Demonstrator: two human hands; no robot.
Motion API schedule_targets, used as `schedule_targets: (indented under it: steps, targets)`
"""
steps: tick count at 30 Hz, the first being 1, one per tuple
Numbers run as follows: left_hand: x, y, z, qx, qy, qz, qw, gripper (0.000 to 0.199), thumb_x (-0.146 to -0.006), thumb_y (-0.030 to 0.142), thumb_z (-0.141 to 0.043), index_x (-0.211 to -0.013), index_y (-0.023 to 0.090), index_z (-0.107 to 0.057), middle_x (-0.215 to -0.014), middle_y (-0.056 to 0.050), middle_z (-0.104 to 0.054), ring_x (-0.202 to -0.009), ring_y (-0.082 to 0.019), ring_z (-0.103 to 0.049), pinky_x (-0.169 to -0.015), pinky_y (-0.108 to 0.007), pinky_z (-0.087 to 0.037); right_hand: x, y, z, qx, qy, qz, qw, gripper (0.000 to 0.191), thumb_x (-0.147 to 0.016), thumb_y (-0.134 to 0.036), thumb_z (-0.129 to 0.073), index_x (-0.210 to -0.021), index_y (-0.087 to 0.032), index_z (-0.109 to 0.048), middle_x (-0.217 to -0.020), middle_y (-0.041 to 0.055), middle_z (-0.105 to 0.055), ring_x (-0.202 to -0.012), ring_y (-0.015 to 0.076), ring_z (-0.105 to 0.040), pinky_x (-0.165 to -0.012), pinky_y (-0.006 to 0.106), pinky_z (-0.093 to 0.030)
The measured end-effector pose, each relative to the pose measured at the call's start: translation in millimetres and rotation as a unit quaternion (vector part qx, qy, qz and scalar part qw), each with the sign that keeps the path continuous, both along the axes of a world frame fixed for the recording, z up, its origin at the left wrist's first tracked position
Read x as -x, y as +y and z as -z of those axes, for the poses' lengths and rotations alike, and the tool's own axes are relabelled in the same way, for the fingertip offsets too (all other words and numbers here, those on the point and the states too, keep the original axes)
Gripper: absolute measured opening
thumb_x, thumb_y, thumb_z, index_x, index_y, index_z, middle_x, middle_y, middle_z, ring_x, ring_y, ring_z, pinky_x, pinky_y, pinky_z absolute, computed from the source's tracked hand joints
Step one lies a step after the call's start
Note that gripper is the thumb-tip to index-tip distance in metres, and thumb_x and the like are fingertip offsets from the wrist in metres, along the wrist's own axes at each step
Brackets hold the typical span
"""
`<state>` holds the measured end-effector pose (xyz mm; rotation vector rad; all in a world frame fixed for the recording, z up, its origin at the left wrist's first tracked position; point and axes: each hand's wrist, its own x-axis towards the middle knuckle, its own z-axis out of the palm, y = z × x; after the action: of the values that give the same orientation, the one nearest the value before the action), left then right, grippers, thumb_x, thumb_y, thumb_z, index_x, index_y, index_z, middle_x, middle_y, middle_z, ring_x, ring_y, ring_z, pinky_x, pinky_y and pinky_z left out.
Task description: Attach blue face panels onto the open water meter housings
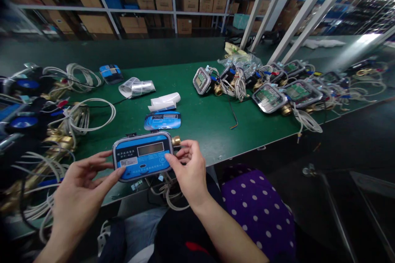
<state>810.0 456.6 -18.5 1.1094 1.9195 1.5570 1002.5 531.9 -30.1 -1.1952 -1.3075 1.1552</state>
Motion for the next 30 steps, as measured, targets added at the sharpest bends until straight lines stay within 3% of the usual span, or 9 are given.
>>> schedule_targets:
  steps: [3, 6, 10, 12, 15, 20, 23, 26, 30]
  targets:
    - [12.4, 19.8, -2.8, 0.058, -0.025, 0.077, 0.995, 0.071, -0.068, 0.043, -0.080, -0.132, 0.028, -0.052, -0.130, -0.007, -0.059, -0.097, -0.021, -0.066, -0.068, -0.026, -0.060, -0.5, 2.4, 7.3, 0.012, 0.021, -0.043, 0.999, 0.037, -0.080, -0.037, -0.070, -0.110, -0.018, -0.061, -0.091, 0.0055, -0.065, -0.075, 0.0164, -0.064, -0.060, 0.025, -0.056]
    - [20.5, 41.4, -8.2, 0.072, -0.018, 0.107, 0.991, 0.050, -0.072, 0.053, -0.073, -0.111, 0.021, -0.068, -0.107, -0.006, -0.070, -0.089, -0.021, -0.066, -0.072, -0.028, -0.057, -0.6, 2.0, 10.9, -0.011, 0.019, -0.091, 0.996, 0.035, -0.089, -0.041, -0.060, -0.115, -0.018, -0.065, -0.109, 0.0111, -0.066, -0.085, 0.0194, -0.067, -0.065, 0.027, -0.059]
    - [13.7, 56.2, -19.4, 0.073, 0.037, 0.047, 0.995, 0.041, -0.073, 0.058, -0.066, -0.079, 0.018, -0.068, -0.077, -0.004, -0.068, -0.072, -0.020, -0.062, -0.064, -0.029, -0.050, 1.2, 0.1, 11.7, 0.003, 0.032, -0.115, 0.993, 0.040, -0.092, -0.043, -0.056, -0.121, -0.017, -0.063, -0.114, 0.0125, -0.067, -0.086, 0.0211, -0.069, -0.074, 0.033, -0.059]
    - [3.3, 56.9, -25.9, 0.084, 0.108, 0.035, 0.990, 0.043, -0.069, 0.057, -0.070, -0.090, 0.019, -0.068, -0.087, -0.004, -0.067, -0.076, -0.022, -0.062, -0.067, -0.032, -0.050, 3.5, -1.2, 11.7, 0.019, 0.033, -0.117, 0.992, 0.044, -0.090, -0.043, -0.059, -0.123, -0.014, -0.062, -0.114, 0.0137, -0.066, -0.086, 0.0213, -0.068, -0.074, 0.032, -0.059]
    - [-12.4, 57.1, -31.8, 0.089, 0.263, 0.056, 0.959, 0.070, -0.065, 0.054, -0.076, -0.124, 0.023, -0.056, -0.120, -0.007, -0.060, -0.100, -0.027, -0.061, -0.081, -0.038, -0.051, 7.2, -3.5, 11.6, 0.025, 0.037, -0.120, 0.992, 0.050, -0.086, -0.042, -0.063, -0.125, -0.012, -0.059, -0.112, 0.0141, -0.063, -0.088, 0.0220, -0.066, -0.075, 0.032, -0.059]
    - [-12.4, 64.5, -27.0, 0.062, 0.284, 0.103, 0.951, 0.034, -0.090, 0.050, -0.050, -0.100, 0.022, -0.067, -0.100, -0.005, -0.067, -0.095, -0.025, -0.062, -0.088, -0.039, -0.049, 9.6, -4.8, 10.9, 0.026, 0.047, -0.114, 0.992, 0.048, -0.085, -0.041, -0.063, -0.123, -0.012, -0.060, -0.109, 0.0126, -0.058, -0.091, 0.0225, -0.065, -0.076, 0.031, -0.059]
    - [-3.1, 62.2, -23.5, 0.045, 0.293, 0.137, 0.945, 0.042, -0.097, 0.046, -0.036, -0.119, 0.020, -0.062, -0.116, -0.008, -0.064, -0.109, -0.024, -0.059, -0.097, -0.039, -0.046, 10.3, -5.0, 11.7, 0.029, 0.053, -0.104, 0.993, 0.048, -0.084, -0.041, -0.063, -0.122, -0.012, -0.060, -0.108, 0.0114, -0.055, -0.089, 0.0209, -0.064, -0.075, 0.030, -0.059]
    - [1.7, 51.9, -22.7, 0.051, 0.386, 0.155, 0.908, 0.071, -0.087, 0.054, -0.056, -0.147, 0.022, -0.034, -0.150, -0.014, -0.036, -0.134, -0.034, -0.039, -0.109, -0.052, -0.036, 11.3, -5.5, 13.0, 0.017, 0.052, -0.091, 0.994, 0.044, -0.085, -0.040, -0.062, -0.120, -0.014, -0.061, -0.107, 0.0099, -0.054, -0.089, 0.0197, -0.063, -0.073, 0.028, -0.059]
    - [4.0, 40.9, -22.1, 0.086, 0.443, 0.185, 0.873, 0.095, -0.075, 0.051, -0.074, -0.151, 0.032, -0.019, -0.157, -0.013, -0.018, -0.140, -0.039, -0.027, -0.108, -0.060, -0.035, 12.1, -6.0, 13.4, 0.006, 0.059, -0.090, 0.994, 0.040, -0.085, -0.039, -0.063, -0.118, -0.016, -0.062, -0.107, 0.0089, -0.053, -0.088, 0.0185, -0.063, -0.072, 0.027, -0.059]
